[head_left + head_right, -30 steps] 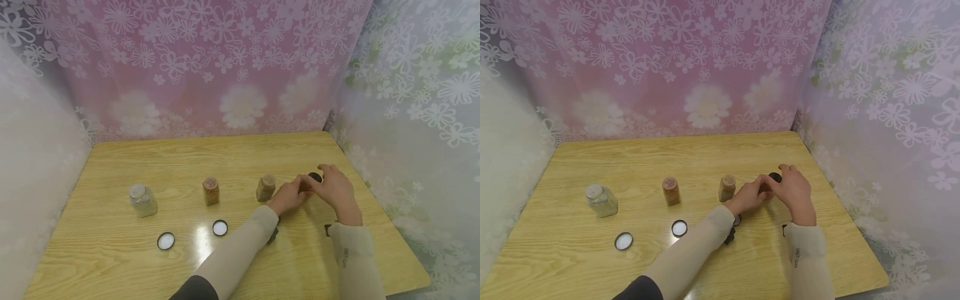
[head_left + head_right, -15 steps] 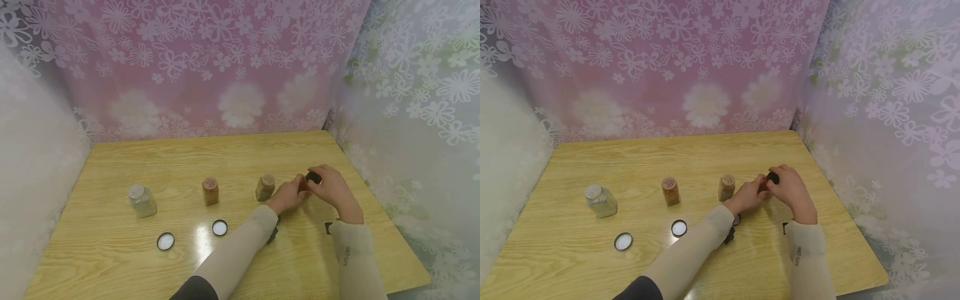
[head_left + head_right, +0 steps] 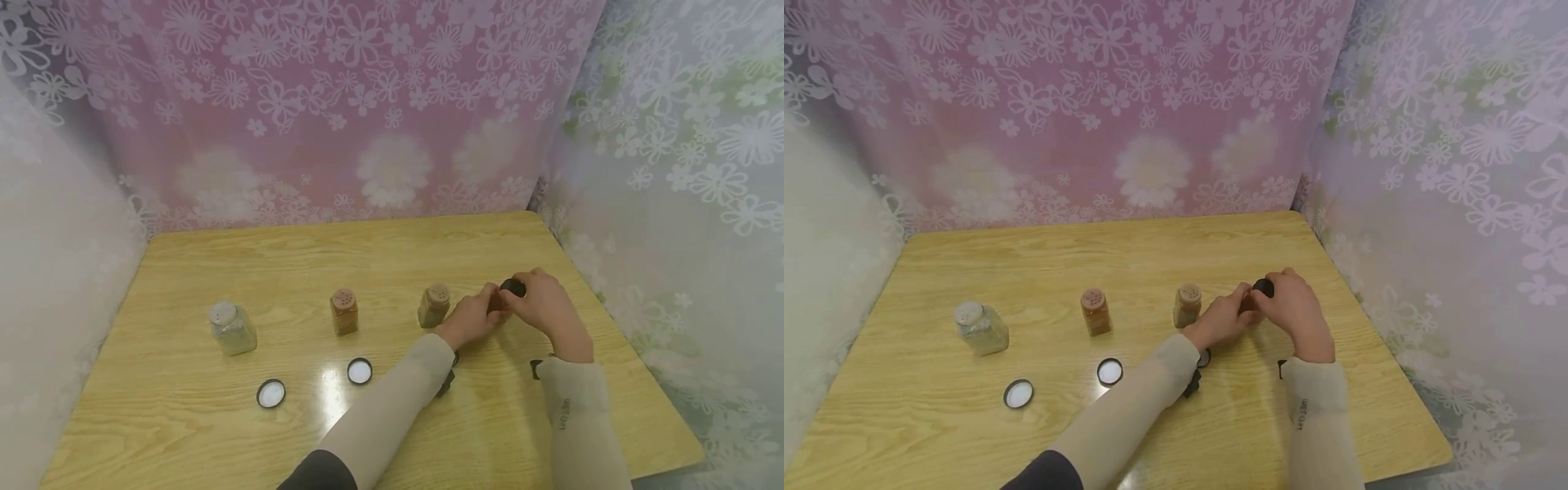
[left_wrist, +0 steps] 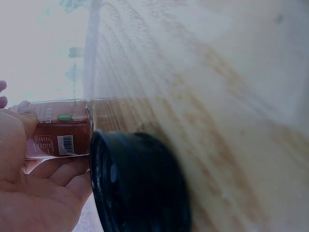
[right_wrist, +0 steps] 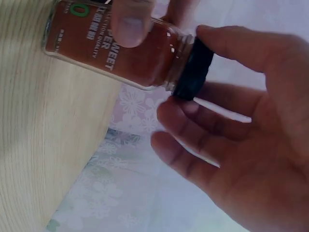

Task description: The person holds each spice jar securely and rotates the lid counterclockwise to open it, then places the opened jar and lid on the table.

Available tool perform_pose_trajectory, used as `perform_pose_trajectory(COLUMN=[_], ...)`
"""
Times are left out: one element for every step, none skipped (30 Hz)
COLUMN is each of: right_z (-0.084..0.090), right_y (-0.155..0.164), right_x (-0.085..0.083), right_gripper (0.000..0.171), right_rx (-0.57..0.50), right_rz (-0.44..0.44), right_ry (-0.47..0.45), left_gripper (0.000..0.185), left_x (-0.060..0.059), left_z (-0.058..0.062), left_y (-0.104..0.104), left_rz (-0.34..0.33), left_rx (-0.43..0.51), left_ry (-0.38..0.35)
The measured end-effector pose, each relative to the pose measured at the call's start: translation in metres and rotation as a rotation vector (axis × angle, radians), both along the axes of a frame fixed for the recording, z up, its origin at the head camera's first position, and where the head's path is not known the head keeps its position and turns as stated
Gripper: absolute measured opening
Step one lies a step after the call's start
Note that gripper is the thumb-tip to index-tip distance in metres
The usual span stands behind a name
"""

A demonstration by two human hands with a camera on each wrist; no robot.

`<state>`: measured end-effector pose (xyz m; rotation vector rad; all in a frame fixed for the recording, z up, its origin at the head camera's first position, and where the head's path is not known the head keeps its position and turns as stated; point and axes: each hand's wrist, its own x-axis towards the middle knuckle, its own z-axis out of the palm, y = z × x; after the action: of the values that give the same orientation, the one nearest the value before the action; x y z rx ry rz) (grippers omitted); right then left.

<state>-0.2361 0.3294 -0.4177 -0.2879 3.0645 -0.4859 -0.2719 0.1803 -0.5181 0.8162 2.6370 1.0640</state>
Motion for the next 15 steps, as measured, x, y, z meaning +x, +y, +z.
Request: perform_pose_trajectory(right_z=[0.0003, 0.0006, 0.0011, 0.0019, 0.0029, 0.0036, 0.0044, 0.0048, 0.0056, 0.0058, 0.0061, 0.0060, 0.0060, 0.0058, 0.0060], right_y=[0.0012, 0.0018, 0.0024, 0.0023, 0.0023, 0.0018, 0.0013, 0.0005, 0.0003, -0.0003, -0.0008, -0.0011, -0.0010, -0.0008, -0.0005], right_x=[0.0004, 0.0011, 0.0015, 0.0018, 0.0019, 0.0020, 0.0022, 0.0024, 0.0025, 0.0026, 0.0027, 0.0026, 0.0023, 0.0017, 0.0010], right_gripper=[0.051, 0.053, 0.053, 0.053, 0.054, 0.057, 0.061, 0.065, 0.070, 0.076, 0.081, 0.083, 0.081, 0.076, 0.069], right_rx=[-0.008, -0.017, -0.027, -0.038, -0.044, -0.049, -0.050, -0.045, -0.031, -0.016, -0.004, 0.004, 0.013, 0.021, 0.022], right_rz=[0.027, 0.049, 0.066, 0.079, 0.081, 0.073, 0.053, 0.024, -0.009, -0.045, -0.081, -0.112, -0.136, -0.147, -0.147], right_ry=[0.001, 0.000, -0.003, -0.003, -0.013, -0.022, -0.030, -0.036, -0.038, -0.036, -0.034, -0.025, -0.016, -0.006, 0.004], left_gripper=[0.044, 0.044, 0.043, 0.043, 0.042, 0.042, 0.041, 0.041, 0.042, 0.043, 0.044, 0.045, 0.045, 0.047, 0.047], left_x=[-0.0001, -0.0001, -0.0001, -0.0003, -0.0003, -0.0003, -0.0002, 0.0001, 0.0005, 0.0008, 0.0011, 0.0014, 0.0015, 0.0014, 0.0011], left_z=[0.0005, 0.0008, 0.0010, 0.0014, 0.0018, 0.0018, 0.0018, 0.0017, 0.0016, 0.0016, 0.0017, 0.0020, 0.0023, 0.0027, 0.0031], left_y=[0.0002, 0.0004, 0.0006, 0.0005, 0.0003, 0.0002, 0.0002, 0.0001, 0.0001, -0.0001, -0.0003, -0.0004, -0.0005, -0.0006, -0.0007], left_rz=[-0.001, 0.000, 0.001, 0.001, 0.003, 0.004, 0.005, 0.007, 0.008, 0.007, 0.006, 0.005, 0.005, 0.004, 0.002], left_rx=[-0.004, -0.007, -0.010, -0.013, -0.015, -0.012, -0.012, -0.011, -0.007, -0.008, -0.007, -0.005, -0.010, -0.012, -0.013], left_ry=[0.001, 0.000, -0.001, 0.001, 0.002, 0.001, 0.005, 0.003, 0.004, 0.005, 0.009, 0.011, 0.018, 0.019, 0.022])
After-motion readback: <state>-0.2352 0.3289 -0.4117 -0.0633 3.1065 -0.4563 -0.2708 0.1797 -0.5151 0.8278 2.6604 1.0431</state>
